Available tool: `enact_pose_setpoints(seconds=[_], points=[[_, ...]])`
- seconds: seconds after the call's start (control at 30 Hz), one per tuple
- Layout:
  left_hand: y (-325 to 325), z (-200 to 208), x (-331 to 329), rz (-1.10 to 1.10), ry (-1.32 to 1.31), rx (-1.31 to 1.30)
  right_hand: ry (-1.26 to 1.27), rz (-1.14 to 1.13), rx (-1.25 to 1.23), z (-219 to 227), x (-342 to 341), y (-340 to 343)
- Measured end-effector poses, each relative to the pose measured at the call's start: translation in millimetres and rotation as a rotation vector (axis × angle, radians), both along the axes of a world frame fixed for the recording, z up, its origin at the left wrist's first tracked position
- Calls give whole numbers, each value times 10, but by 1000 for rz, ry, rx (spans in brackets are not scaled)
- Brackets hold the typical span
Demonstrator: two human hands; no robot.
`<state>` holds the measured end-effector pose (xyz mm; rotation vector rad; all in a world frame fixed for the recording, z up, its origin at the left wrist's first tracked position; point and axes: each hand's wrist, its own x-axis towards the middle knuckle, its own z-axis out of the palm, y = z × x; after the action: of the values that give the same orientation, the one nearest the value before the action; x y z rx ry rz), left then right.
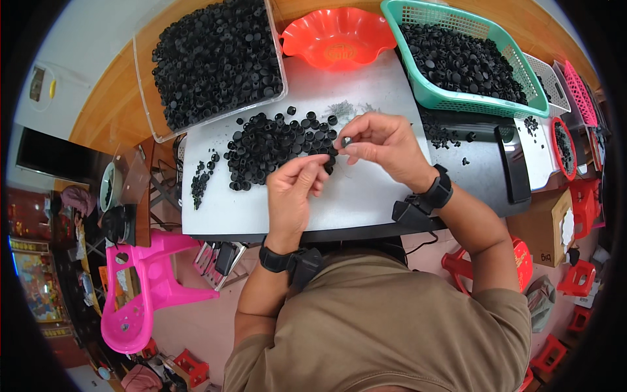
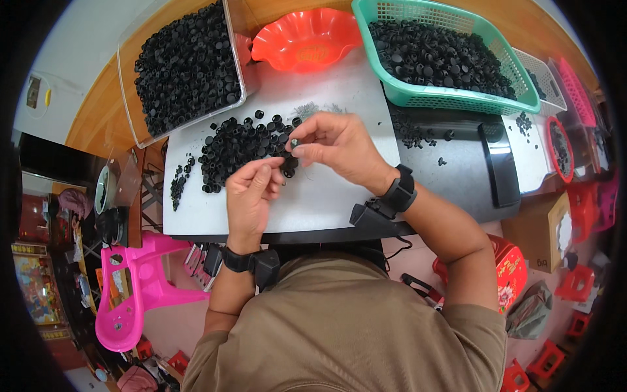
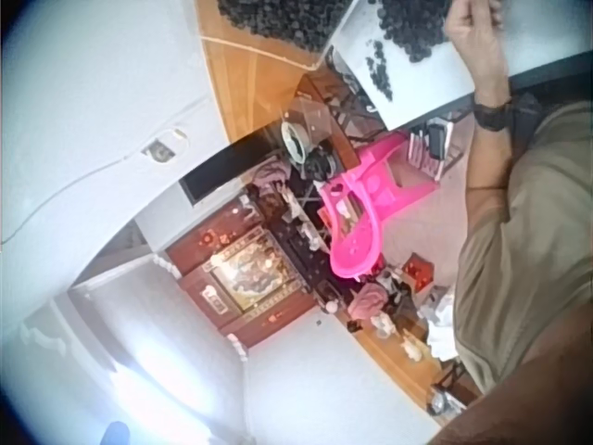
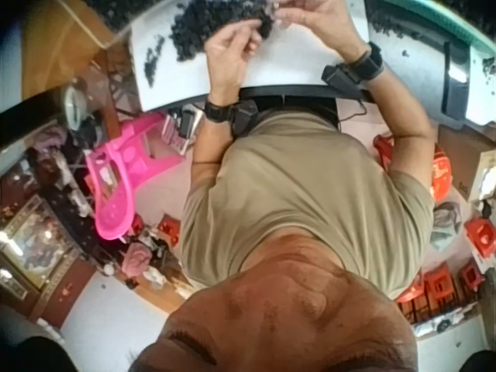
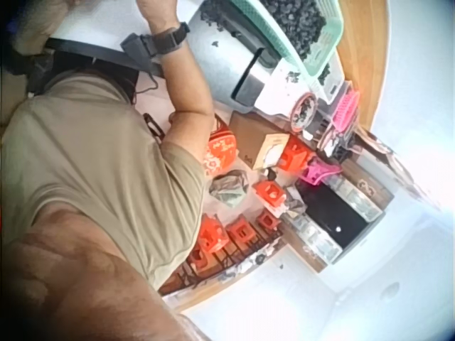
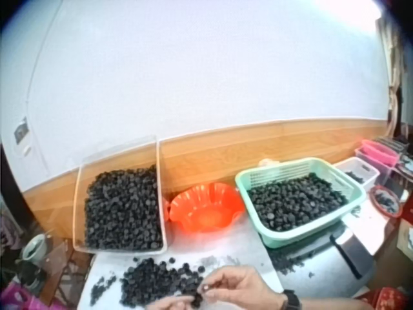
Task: Sorting and inspecting small black rubber or plastic parts on a white board at a workbench.
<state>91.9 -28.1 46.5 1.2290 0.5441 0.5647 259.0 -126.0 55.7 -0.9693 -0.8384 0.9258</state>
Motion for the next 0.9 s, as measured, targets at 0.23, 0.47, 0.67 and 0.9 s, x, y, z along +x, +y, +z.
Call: enact_pose_setpoints(seconds=[0.23, 0.47, 0.67, 0.9], points=[[30, -55, -50, 46, 351, 774, -11, -26, -45, -24, 142, 16], [44, -113, 74, 114, 347, 1287, -32, 15, 13, -85, 65, 32], [-38, 33, 95, 100, 266, 667, -61, 118, -21, -93, -43, 18], [-52, 18, 141, 113, -134, 294, -2, 92, 2, -82, -29, 20]])
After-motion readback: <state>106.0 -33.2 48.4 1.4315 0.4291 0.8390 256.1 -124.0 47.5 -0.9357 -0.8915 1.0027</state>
